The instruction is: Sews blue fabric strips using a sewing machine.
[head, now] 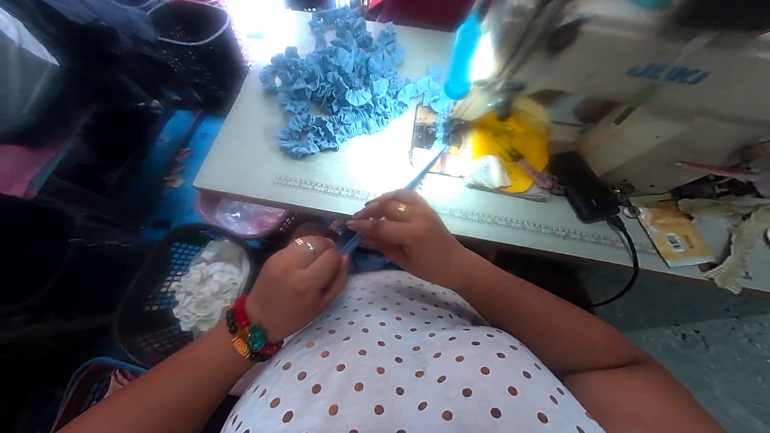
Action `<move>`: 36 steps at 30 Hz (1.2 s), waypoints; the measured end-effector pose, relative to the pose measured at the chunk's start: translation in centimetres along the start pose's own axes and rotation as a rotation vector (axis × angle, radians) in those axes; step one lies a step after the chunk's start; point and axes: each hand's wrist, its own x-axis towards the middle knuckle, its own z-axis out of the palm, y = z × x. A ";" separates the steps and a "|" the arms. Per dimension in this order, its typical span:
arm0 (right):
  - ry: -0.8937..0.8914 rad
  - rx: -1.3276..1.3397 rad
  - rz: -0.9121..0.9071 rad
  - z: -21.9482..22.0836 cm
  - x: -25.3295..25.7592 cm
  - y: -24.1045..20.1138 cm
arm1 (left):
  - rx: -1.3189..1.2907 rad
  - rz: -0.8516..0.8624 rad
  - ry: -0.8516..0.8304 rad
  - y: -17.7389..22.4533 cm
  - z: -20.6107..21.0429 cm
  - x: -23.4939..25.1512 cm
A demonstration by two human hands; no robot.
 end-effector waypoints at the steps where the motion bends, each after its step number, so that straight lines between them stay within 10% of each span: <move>1: -0.008 -0.015 -0.012 -0.1 0.2 -0.1 | 0.000 0.023 -0.001 0.0 -0.1 0.1; 8: -0.025 -0.289 -0.182 -2.9 -1.6 -2.3 | -0.228 0.201 -0.125 1.0 -0.6 1.8; 18: -0.080 -0.124 0.070 -4.1 -11.2 -1.2 | -1.309 -0.158 -0.728 -1.7 5.0 0.8; 36: -0.006 -0.328 0.096 -4.1 -7.2 12.0 | -0.989 -0.528 -0.561 -2.9 6.8 0.5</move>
